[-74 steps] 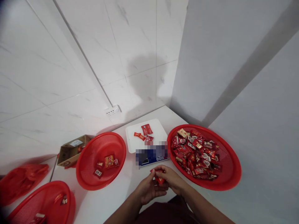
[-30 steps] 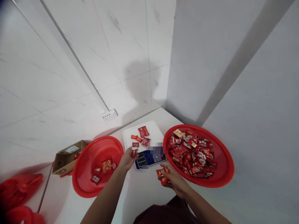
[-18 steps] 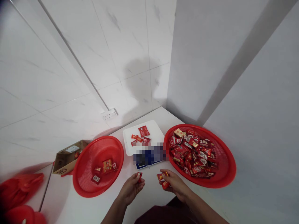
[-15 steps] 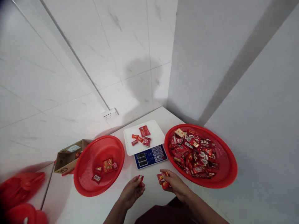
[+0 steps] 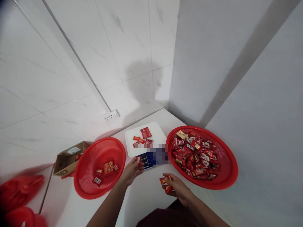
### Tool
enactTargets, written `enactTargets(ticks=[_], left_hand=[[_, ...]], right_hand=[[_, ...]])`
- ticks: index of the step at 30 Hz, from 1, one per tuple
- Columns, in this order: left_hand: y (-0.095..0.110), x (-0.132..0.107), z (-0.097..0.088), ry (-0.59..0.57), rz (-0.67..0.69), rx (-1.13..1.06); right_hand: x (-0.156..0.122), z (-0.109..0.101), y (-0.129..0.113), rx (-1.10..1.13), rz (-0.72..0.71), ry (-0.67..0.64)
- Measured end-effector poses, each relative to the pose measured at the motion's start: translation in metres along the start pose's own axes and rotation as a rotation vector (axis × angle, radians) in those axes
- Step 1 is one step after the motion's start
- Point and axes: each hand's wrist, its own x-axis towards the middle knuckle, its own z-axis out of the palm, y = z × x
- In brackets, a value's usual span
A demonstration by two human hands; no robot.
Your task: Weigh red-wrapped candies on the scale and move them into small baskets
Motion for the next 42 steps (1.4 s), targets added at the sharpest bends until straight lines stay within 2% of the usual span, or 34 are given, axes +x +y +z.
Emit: enactTargets(ticks=[3,5,8,13,18,23,29,36,42], left_hand=[[0.020,0.015,0.006,0.010,0.066,0.007],[0.019,0.019,0.006,0.044,0.065,0.030],[-0.002,0.013,0.006,0.058,0.007,0.092],[-0.041,-0.019,0.017,-0.067,-0.066,0.158],[-0.055,-0.040,0.036,-0.136,-0.024,0.164],[-0.056,-0.044,0.041,-0.120,-0.018,0.144],[-0.052,-0.045,0.041,-0.043,0.020,0.232],[-0.054,-0.048,0.046,-0.097,-0.052,0.243],[-0.060,-0.048,0.046,-0.046,0.030,0.331]], right_hand=[[-0.001,0.002,-0.001,0.011,-0.010,-0.005],[-0.002,0.004,-0.001,0.004,-0.009,-0.008],[-0.003,0.006,-0.003,-0.020,-0.024,-0.008],[-0.003,0.011,-0.009,-0.061,-0.064,-0.032],[-0.001,0.020,-0.013,-0.141,-0.124,-0.102],[0.001,0.025,-0.013,-0.184,-0.137,-0.112],[0.008,0.019,-0.008,-0.314,-0.163,-0.084],[0.009,0.016,-0.004,-0.381,-0.255,-0.073],[0.005,0.020,-0.001,-0.379,-0.225,-0.099]])
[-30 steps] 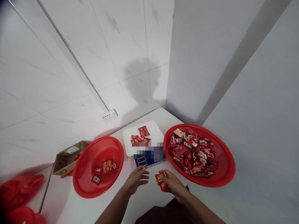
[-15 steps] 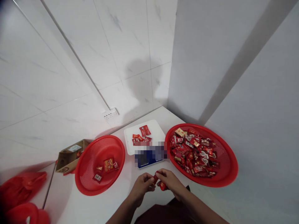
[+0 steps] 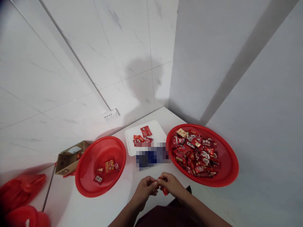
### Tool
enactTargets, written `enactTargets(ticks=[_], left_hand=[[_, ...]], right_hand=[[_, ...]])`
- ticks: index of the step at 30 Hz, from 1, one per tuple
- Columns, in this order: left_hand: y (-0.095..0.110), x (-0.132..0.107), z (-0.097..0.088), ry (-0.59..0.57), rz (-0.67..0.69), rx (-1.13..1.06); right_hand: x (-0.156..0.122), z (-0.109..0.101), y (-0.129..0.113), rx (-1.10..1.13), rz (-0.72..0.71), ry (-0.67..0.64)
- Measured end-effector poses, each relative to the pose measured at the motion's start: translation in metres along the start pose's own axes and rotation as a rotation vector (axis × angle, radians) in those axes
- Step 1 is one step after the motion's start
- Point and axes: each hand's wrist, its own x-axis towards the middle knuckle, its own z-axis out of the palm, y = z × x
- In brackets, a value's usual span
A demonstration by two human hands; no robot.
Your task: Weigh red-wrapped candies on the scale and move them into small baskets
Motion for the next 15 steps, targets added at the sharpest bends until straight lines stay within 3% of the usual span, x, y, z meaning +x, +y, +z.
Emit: enactTargets(ticks=[15], left_hand=[[0.000,0.000,0.002,-0.006,0.071,0.131]], right_hand=[[0.000,0.000,0.011,-0.035,0.085,-0.084]])
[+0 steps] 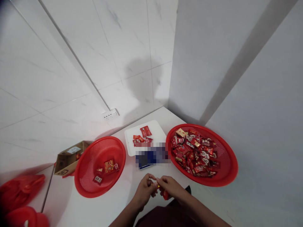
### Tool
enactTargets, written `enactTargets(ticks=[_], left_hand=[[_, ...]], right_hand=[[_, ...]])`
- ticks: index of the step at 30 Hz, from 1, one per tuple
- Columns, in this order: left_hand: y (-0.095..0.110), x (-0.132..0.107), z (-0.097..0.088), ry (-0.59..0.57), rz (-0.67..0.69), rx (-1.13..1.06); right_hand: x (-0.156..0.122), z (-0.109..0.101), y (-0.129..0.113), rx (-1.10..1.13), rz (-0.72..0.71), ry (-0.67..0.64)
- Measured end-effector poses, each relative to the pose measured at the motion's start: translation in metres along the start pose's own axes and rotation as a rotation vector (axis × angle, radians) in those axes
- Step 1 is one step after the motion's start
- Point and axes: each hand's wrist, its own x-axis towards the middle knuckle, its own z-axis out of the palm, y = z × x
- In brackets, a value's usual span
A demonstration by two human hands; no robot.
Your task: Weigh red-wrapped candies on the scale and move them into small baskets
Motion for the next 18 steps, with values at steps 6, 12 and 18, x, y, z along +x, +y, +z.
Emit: enactTargets(ticks=[6,12,18], left_hand=[[0.003,-0.003,0.000,-0.021,0.048,-0.029],[0.002,-0.003,0.000,-0.058,0.066,-0.049],[0.001,-0.003,-0.001,-0.100,0.028,-0.025]], right_hand=[[-0.002,0.002,0.000,0.056,0.014,-0.060],[-0.005,0.001,-0.006,0.084,-0.005,-0.075],[-0.006,-0.005,-0.010,0.013,-0.114,-0.029]])
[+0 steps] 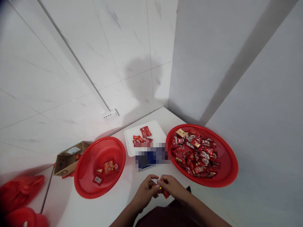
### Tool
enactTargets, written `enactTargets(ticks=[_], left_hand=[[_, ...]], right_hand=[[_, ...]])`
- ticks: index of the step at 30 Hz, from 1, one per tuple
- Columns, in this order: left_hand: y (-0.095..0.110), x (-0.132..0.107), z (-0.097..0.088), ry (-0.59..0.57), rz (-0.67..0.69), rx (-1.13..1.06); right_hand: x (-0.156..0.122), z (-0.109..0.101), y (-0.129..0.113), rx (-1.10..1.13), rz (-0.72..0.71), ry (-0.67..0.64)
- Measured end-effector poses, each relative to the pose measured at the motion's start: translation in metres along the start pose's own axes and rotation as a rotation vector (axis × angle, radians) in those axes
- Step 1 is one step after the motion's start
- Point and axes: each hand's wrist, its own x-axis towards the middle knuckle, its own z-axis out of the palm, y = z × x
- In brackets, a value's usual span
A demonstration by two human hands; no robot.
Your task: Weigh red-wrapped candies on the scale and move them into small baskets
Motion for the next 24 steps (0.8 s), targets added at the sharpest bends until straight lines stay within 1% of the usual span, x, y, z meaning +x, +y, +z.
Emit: enactTargets(ticks=[5,10,13,16,19,21,24], left_hand=[[0.001,-0.001,-0.001,-0.076,-0.006,-0.008],[-0.002,0.002,-0.001,-0.064,-0.001,0.000],[0.002,0.002,0.001,-0.075,0.001,0.037],[0.011,-0.001,0.004,-0.077,0.028,0.087],[0.016,-0.002,0.005,-0.072,0.048,0.093],[0.015,-0.001,0.006,-0.082,0.054,0.066],[0.011,0.004,0.007,-0.107,0.051,0.016]], right_hand=[[0.000,0.001,-0.001,0.005,-0.036,0.037],[0.002,0.002,-0.001,0.007,-0.049,0.079],[0.001,0.000,-0.001,0.045,-0.049,0.070],[0.000,-0.002,0.001,0.084,-0.011,0.047],[-0.002,-0.004,0.004,0.148,0.018,-0.028],[-0.003,-0.005,0.006,0.192,0.004,-0.083],[-0.006,-0.007,0.005,0.218,-0.008,-0.077]])
